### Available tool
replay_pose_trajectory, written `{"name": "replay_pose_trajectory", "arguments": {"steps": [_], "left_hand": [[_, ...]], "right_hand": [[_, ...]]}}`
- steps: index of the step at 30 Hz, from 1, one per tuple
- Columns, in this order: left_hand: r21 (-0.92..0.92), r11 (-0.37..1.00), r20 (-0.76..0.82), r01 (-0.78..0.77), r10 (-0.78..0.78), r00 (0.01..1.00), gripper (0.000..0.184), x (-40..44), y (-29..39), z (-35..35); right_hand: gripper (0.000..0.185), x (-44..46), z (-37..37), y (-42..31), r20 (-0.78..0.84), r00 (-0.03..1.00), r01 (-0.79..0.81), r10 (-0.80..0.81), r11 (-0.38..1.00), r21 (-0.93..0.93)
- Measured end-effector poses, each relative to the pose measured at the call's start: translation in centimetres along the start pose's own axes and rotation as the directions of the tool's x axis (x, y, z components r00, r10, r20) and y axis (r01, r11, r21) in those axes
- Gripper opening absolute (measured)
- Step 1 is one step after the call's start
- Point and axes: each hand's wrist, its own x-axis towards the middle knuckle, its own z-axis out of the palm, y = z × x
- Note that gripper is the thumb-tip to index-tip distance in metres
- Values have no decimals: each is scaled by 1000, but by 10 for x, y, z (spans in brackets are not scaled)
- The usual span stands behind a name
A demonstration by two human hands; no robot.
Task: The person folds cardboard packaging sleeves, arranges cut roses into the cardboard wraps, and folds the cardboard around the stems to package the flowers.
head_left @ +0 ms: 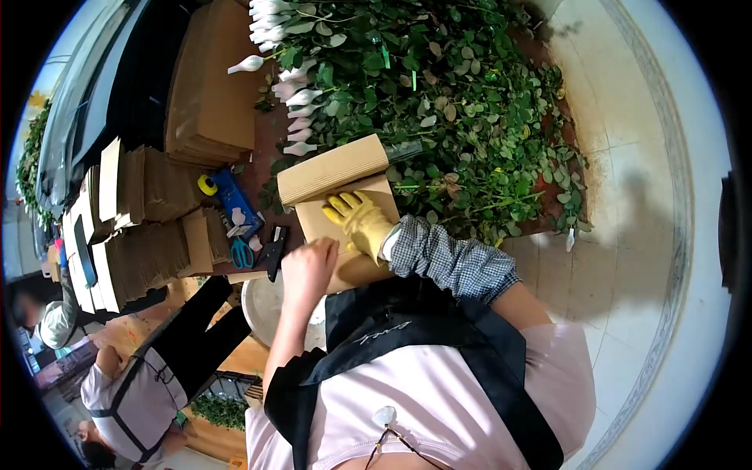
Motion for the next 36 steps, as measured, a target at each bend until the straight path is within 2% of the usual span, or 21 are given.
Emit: {"name": "replay_pose_trajectory", "arguments": {"steps": [4,5,6,7,8,11,12,13,14,15,17,18,20,24,25,28,30,32,33,34,36], "left_hand": [[261,965,268,18,-90,959,22,12,-20,58],[234,972,251,33,-93,963,23,12,-11,53],[231,970,219,72,-124,968,24,7,-19,75],[191,976,233,104,-148,961,24,7,-17,72],[154,980,252,130,-166,953,24,7,-15,67],[110,975,249,191,-213,945,25,8,-12,57],[85,973,258,216,-231,938,26,7,-10,54],[59,973,253,222,-229,940,27,7,-11,54],[59,969,245,241,-248,937,27,7,-11,54],[51,970,243,239,-244,939,27,8,-10,53],[35,969,246,244,-245,938,26,7,-10,53],[29,967,233,252,-251,939,26,9,-10,54],[11,971,227,239,-235,945,27,4,-10,57],[68,984,247,165,-177,953,33,5,-5,52],[32,987,247,159,-162,956,36,7,-5,50],[-158,978,283,135,-86,955,53,12,-17,51],[-367,921,248,128,-36,968,55,14,-44,66],[-517,827,362,222,-24,932,56,26,-58,64],[-635,656,499,407,-54,865,52,28,-77,76],[-680,441,630,586,-60,775,49,29,-97,81],[-768,175,641,617,214,737,56,37,-120,72]], "right_hand": [[75,14,10,9,-43,998,43,-42,998,37],[61,2,3,24,-231,964,204,-135,930,307],[50,-15,-25,44,-116,974,199,-196,484,852],[42,-15,-26,64,-278,929,346,-245,303,888],[36,-29,-55,80,-476,852,470,-220,-82,879],[30,-33,-93,131,-358,856,285,373,239,928],[30,-23,-91,146,-241,811,49,533,349,936],[33,3,-43,182,-437,743,-56,507,698,714],[35,15,-23,197,-354,803,-355,479,862,361],[30,36,17,218,-219,874,-425,433,901,87],[22,57,22,216,-261,817,-413,515,837,359],[19,48,22,224,-343,866,-363,365,929,73],[15,25,-10,212,-572,708,-335,414,910,245],[15,-29,-86,221,-824,452,-349,343,918,191],[15,-39,-78,246,-724,471,-156,503,856,493],[18,-97,-140,202,-722,517,-69,460,863,501],[14,-132,-169,161,-852,523,-217,16,969,-115],[12,-159,-173,137,-828,555,-123,-85,975,-183],[12,-175,-176,125,-417,876,-305,242,948,-90],[12,-175,-158,116,-484,848,-235,216,972,23],[11,-181,-124,94,-510,848,-156,142,988,16]]}}
